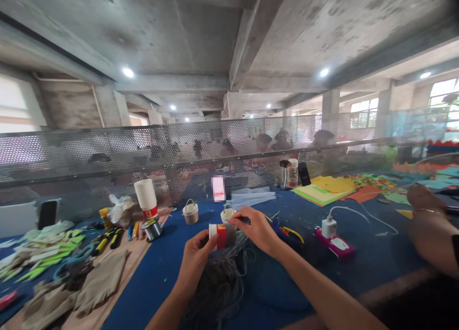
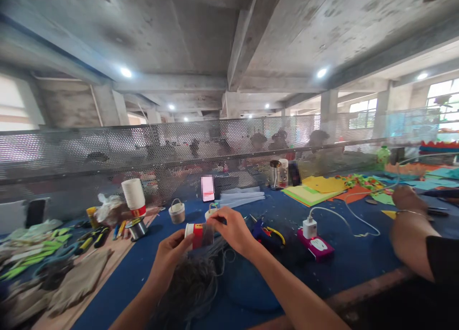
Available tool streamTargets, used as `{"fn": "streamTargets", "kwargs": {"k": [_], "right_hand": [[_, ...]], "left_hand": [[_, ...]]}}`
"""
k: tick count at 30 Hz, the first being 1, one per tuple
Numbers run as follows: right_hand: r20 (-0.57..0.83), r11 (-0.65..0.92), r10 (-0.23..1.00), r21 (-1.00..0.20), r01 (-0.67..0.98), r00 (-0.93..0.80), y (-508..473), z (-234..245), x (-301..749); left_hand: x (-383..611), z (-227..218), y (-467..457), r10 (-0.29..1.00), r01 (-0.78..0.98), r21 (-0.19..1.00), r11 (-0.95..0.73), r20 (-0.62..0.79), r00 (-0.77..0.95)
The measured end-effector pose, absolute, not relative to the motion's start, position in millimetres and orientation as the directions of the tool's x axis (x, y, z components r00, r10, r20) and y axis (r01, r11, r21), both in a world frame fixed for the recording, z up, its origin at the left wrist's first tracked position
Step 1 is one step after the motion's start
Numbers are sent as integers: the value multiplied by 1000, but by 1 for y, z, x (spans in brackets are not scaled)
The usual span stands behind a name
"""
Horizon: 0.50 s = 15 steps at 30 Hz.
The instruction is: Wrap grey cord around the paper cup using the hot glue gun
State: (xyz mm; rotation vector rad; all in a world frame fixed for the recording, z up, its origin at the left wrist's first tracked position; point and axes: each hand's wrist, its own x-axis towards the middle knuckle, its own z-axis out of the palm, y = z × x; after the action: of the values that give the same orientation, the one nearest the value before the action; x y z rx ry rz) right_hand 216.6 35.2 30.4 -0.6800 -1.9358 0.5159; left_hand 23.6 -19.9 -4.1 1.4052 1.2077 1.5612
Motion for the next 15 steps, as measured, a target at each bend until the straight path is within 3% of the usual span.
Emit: {"fn": "streamTargets", "kwargs": {"k": [6,15], "right_hand": [[719,791,612,-554,260,-328,41,22,207],[714,770,638,-598,223,-288,46,18,209]], "left_hand": [[25,-5,-21,951,103,954,-283,293,-102],[23,-10,-18,965,72,963,-260,262,-26]]}}
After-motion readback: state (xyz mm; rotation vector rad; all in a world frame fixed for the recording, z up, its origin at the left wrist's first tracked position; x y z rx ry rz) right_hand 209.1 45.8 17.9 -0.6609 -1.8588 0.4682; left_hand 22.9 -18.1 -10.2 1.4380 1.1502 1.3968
